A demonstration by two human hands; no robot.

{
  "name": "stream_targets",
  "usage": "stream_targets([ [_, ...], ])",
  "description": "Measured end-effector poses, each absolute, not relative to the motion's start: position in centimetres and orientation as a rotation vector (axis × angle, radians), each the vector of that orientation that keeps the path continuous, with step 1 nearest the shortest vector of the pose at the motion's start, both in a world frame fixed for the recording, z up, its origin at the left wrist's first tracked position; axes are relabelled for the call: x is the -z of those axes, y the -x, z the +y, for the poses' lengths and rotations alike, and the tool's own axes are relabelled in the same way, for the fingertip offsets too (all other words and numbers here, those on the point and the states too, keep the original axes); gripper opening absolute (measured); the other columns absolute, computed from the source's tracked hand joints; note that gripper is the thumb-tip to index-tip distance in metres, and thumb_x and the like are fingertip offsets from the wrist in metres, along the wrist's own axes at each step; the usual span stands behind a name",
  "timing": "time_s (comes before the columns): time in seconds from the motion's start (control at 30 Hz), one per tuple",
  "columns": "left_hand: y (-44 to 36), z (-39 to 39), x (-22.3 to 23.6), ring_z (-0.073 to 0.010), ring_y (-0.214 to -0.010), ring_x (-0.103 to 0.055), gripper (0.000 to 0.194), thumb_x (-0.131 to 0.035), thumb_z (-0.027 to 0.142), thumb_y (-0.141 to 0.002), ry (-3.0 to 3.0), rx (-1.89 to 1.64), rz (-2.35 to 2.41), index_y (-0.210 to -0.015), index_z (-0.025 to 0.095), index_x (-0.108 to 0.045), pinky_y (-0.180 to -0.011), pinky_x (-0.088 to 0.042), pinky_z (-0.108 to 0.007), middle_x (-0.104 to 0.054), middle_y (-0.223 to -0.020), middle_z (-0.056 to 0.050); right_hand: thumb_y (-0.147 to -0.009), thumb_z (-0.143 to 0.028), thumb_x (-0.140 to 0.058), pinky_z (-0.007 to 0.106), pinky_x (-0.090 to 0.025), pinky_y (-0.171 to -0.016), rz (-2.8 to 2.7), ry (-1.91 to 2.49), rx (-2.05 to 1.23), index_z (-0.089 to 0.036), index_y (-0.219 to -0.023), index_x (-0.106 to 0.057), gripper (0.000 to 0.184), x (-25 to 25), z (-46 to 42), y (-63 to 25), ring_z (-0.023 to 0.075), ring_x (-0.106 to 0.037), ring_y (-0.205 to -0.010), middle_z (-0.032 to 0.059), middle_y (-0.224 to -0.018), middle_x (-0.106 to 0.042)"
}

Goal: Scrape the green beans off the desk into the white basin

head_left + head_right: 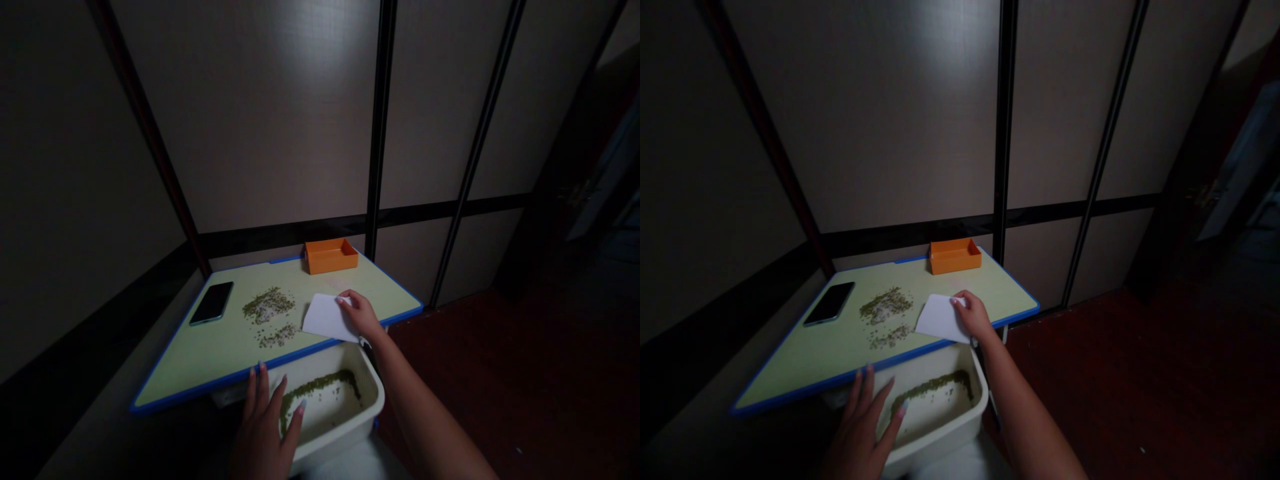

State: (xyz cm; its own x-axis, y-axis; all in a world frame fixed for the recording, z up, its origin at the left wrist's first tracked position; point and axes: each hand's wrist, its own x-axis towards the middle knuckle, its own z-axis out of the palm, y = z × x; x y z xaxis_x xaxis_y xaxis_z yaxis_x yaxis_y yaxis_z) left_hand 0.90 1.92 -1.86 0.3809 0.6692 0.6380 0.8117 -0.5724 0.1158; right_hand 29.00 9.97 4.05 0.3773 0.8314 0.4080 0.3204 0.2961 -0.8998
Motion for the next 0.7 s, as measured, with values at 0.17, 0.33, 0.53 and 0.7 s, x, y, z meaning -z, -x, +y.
stream_targets([
  [0.17,-0.87,1.93,1.84,-0.0324,-0.143,-0.022,0.039,-0.050,0.036,-0.088,2.422,0.976,-1.291,-0.120,0.017,-0.062,-0.102,-0.046,-0.047,-0.034,-0.152,-0.018,-0.073,-0.043,-0.059,0.029,-0.043,-0.067,-1.219,1.279,-0.474,-0.019,-0.078,-0.066,0.026,-4.16,10.13,-29.11,0.0193,-0.058,-0.072,0.0024,-0.076,-0.068],
  [0.33,-0.88,2.03,2.22,-0.0345,-0.142,-0.024,0.040,-0.050,0.036,-0.087,2.401,0.989,-1.305,-0.119,0.017,-0.063,-0.100,-0.047,-0.050,-0.035,-0.151,-0.019,-0.072,-0.042,-0.060,0.035,-0.046,-0.079,-1.204,1.279,-0.472,-0.018,-0.078,-0.070,0.027,-4.31,10.17,-29.26,0.0240,-0.063,-0.082,0.0064,-0.084,-0.073],
  [0.53,-0.96,1.98,2.03,-0.0345,-0.142,-0.024,0.040,-0.051,0.036,-0.087,2.429,0.982,-1.333,-0.121,0.018,-0.062,-0.102,-0.045,-0.050,-0.035,-0.152,-0.016,-0.072,-0.040,-0.060,0.036,-0.048,-0.079,-1.175,1.291,-0.440,-0.019,-0.078,-0.072,0.025,-4.01,10.21,-29.31,0.0248,-0.065,-0.082,0.0067,-0.083,-0.074],
  [0.7,-0.91,1.93,1.91,-0.0332,-0.142,-0.024,0.040,-0.052,0.036,-0.086,2.427,1.012,-1.314,-0.121,0.019,-0.062,-0.102,-0.046,-0.048,-0.033,-0.153,-0.015,-0.073,-0.040,-0.059,0.035,-0.048,-0.076,-1.159,1.311,-0.414,-0.019,-0.079,-0.072,0.025,-3.95,10.12,-29.27,0.0246,-0.065,-0.080,0.0077,-0.082,-0.074],
])
